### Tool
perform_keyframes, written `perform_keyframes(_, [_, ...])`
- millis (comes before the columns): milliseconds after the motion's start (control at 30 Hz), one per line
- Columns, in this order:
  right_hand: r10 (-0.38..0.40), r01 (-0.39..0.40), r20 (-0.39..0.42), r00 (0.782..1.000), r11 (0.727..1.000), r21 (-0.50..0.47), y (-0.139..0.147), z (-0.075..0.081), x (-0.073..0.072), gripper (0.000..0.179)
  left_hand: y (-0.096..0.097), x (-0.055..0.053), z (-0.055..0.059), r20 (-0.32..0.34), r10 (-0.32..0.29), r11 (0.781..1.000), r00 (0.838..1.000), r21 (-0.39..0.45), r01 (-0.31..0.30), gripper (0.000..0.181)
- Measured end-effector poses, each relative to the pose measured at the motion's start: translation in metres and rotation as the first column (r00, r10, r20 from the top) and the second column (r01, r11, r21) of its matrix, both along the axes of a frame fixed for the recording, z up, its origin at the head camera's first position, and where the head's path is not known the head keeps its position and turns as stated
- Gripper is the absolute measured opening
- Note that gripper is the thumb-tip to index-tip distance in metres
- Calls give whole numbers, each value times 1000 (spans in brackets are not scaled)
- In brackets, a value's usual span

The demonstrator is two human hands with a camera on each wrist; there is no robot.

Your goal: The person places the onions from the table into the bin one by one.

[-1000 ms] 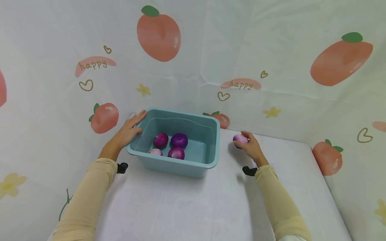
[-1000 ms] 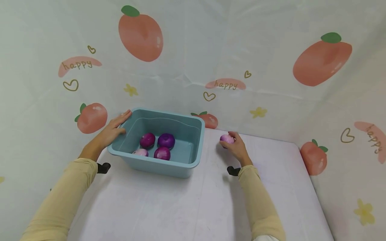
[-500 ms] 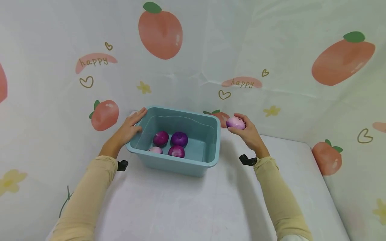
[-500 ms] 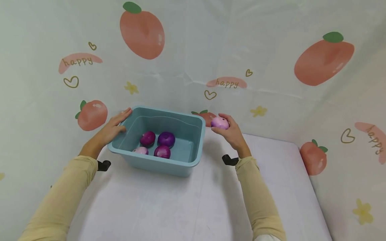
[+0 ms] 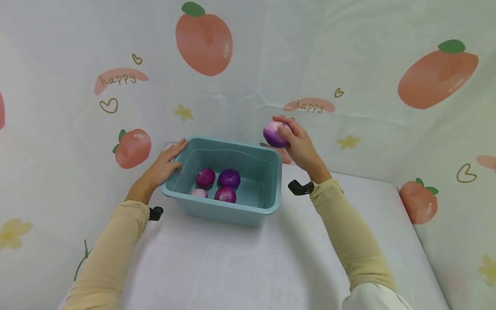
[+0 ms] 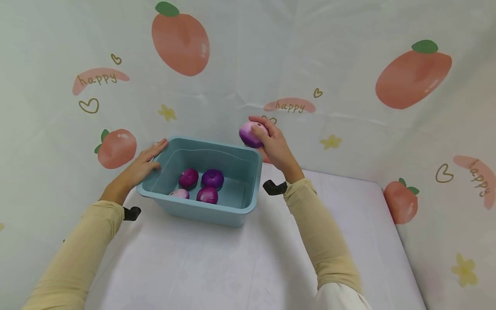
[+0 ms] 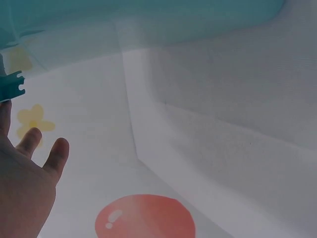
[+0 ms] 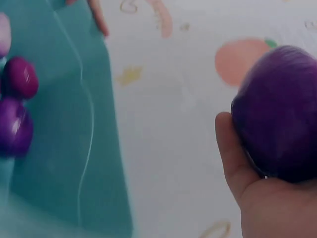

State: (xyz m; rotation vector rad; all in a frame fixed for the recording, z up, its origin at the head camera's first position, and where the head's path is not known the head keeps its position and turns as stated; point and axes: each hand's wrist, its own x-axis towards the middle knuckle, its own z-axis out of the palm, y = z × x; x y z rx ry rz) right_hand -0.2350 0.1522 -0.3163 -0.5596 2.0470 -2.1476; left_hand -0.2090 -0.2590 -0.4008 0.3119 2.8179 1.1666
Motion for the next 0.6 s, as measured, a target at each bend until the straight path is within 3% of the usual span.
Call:
perform_keyframes(200, [28,-23,-28,999,986,166,-48,7,-12,45,0,0,1,3,4,1000,1000,21,-4,79])
perform_keyframes(367, [44,-23,-68,997,958,287,-85,-5,-22,51,0,0,1,6,0,1000,1000,20,0,81])
perform_keyframes(600, [151,-124,-46,988,923,364,-119,-29,-24,55,-1,-1,0,-7,-3,1000,1000,5,3,81])
